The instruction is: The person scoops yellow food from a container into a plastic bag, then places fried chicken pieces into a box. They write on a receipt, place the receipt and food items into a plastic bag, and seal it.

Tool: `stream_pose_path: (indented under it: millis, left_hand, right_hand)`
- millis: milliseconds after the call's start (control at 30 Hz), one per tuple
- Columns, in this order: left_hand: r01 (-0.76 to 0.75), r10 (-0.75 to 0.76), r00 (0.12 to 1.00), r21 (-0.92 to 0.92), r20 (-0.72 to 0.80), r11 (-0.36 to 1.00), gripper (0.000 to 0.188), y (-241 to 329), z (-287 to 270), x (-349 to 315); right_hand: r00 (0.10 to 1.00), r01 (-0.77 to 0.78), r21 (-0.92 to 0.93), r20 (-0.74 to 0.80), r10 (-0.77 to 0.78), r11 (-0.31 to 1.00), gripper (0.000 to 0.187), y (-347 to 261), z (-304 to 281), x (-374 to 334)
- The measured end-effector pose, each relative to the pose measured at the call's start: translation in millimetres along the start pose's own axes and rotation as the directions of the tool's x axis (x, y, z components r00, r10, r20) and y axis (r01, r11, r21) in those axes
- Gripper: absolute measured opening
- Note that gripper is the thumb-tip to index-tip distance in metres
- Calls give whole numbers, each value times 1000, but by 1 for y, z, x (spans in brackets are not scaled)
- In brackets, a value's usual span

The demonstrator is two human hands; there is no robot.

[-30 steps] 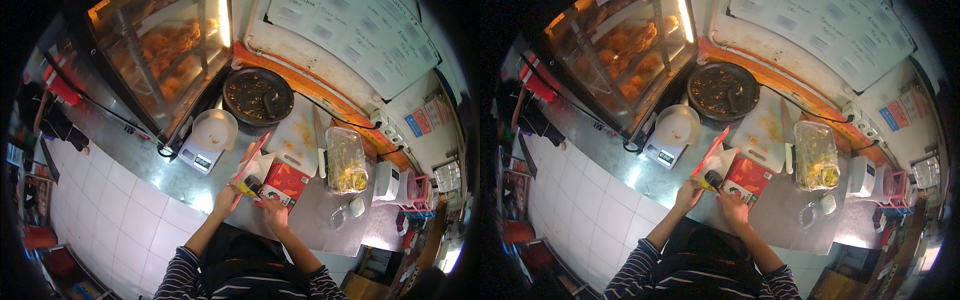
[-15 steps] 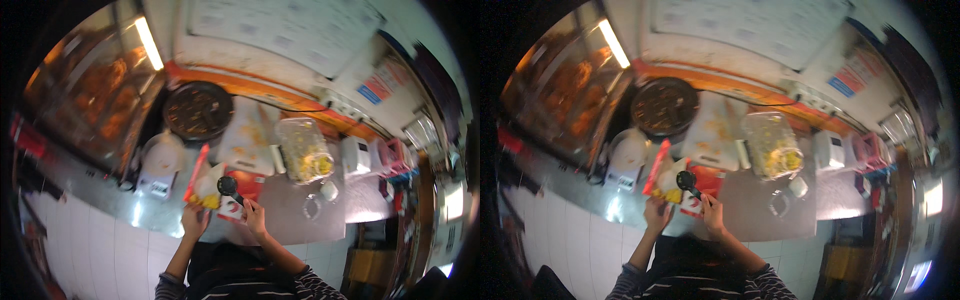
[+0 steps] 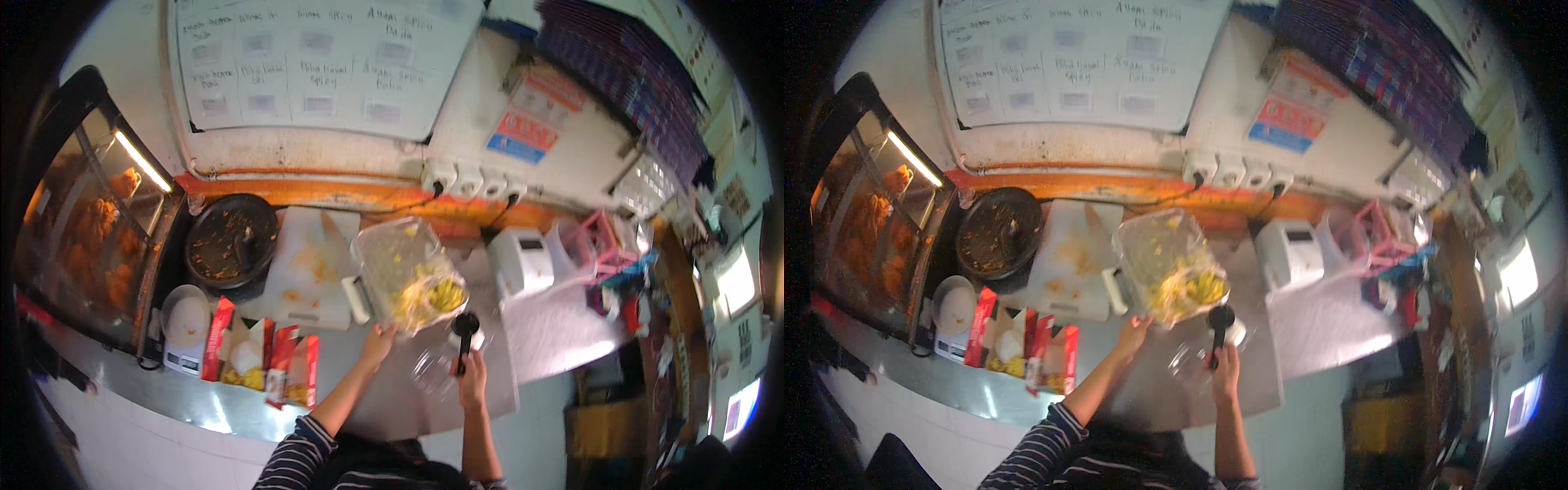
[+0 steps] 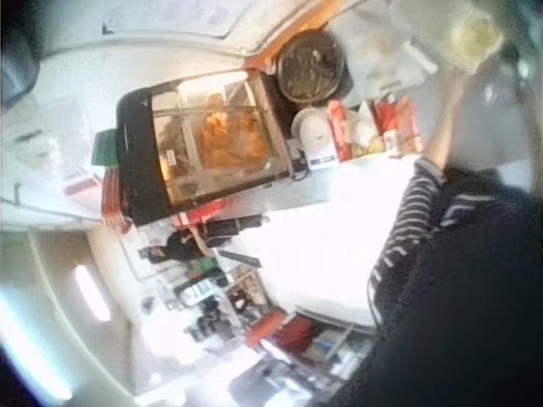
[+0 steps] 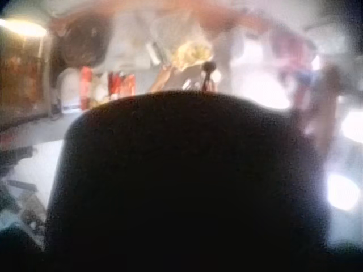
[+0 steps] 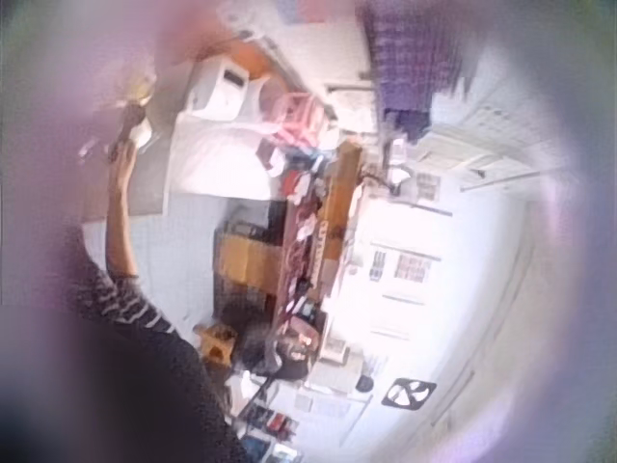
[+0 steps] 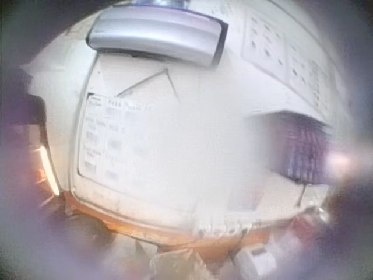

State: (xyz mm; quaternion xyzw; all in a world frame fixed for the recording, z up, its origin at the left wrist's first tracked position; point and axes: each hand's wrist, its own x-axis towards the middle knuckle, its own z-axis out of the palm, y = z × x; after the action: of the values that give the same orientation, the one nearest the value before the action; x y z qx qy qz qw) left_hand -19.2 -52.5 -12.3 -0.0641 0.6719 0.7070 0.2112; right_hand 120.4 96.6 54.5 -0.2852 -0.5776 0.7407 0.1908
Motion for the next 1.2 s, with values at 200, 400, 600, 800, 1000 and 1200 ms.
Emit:
stream_pose_path:
  millis: [200, 400, 600, 800, 1000, 1200]
  left_hand:
    - [138, -58, 914, 174, -402, 975, 63, -41, 37, 68]
    - [26, 144, 894, 370, -425, 929, 50, 2, 29, 62]
    - [68, 29, 956, 318, -292, 946, 33, 54, 0, 65]
    - [56, -43, 974, 55, -224, 997, 28, 71, -17, 8]
    - [-6, 12, 985, 35, -174, 999, 35, 104, -93, -109]
    - [-123, 83, 947, -111, -311, 986, 35, 120, -197, -290]
  right_hand:
    - [998, -66, -91, 19, 68, 994, 17, 12, -80, 27]
    - [989, -85, -110, 113, 98, 990, 17, 14, -109, 42]
    - [988, -11, -27, 152, 15, 1000, 21, 3, -121, 54]
    - [998, 34, 60, -45, -31, 998, 28, -7, -155, 56]
    - [989, 138, -152, -32, -144, 979, 18, 9, -185, 60]
    - [962, 165, -12, 223, -158, 986, 24, 17, -122, 20]
